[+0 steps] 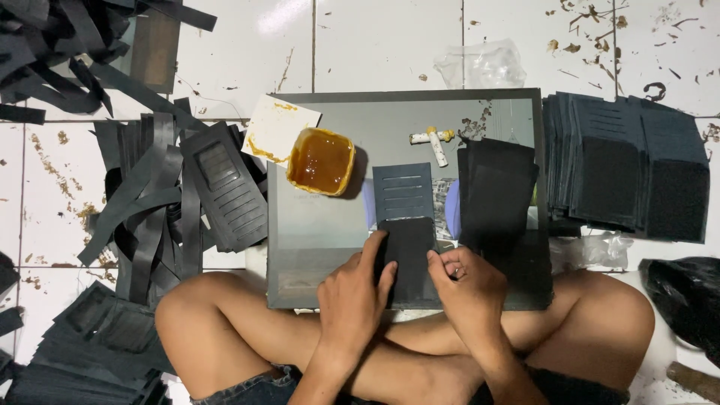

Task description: The person sits on the floor with a board on their lap and assembles black fabric wallets. They apply glue from a jar with a small stick to a wallet panel, fold and press the pieces together, then set the finished wallet onto a growing stack beside them.

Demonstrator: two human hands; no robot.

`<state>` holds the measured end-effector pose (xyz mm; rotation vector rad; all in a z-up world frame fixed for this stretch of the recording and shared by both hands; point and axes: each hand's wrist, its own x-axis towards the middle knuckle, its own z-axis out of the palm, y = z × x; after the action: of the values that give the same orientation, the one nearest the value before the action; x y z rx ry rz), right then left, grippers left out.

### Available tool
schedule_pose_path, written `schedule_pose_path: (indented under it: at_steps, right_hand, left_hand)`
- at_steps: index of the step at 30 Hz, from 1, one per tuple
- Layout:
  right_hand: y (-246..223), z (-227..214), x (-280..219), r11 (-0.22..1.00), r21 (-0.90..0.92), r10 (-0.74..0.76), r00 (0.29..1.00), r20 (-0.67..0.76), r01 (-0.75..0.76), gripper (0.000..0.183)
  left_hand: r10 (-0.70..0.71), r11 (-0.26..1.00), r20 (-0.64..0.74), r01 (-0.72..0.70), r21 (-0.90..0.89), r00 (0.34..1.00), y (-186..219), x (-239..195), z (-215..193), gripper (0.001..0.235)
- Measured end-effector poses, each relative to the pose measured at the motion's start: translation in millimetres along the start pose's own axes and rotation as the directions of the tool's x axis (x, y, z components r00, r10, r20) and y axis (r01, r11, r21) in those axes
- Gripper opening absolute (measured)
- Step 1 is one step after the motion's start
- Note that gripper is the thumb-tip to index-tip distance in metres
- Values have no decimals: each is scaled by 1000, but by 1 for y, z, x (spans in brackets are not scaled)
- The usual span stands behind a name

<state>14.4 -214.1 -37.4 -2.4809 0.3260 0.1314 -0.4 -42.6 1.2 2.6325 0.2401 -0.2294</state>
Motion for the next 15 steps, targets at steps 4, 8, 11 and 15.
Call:
schedule_pose_path:
  at_steps: [4, 8, 11, 15]
  right_hand:
    - [3, 2, -1, 1000, 0, 1, 1000, -18, -1, 31]
    - [3, 3, -3, 991, 76, -100, 990, -101, 108, 29]
    - [4, 3, -4, 990, 85, -100, 990, -98, 109, 25]
    - [-1, 2, -12, 922, 74, -349, 896, -273, 381, 14]
  left_hand:
    - [46, 998, -26, -46, 34, 999, -2, 1, 2, 58]
    - [79, 995, -39, -77, 71, 996, -5, 1, 5, 57]
    - [67, 997, -14, -66, 45, 998, -3, 2, 0, 54]
    - [92, 995, -42, -94, -37, 995, -1, 3, -11, 45]
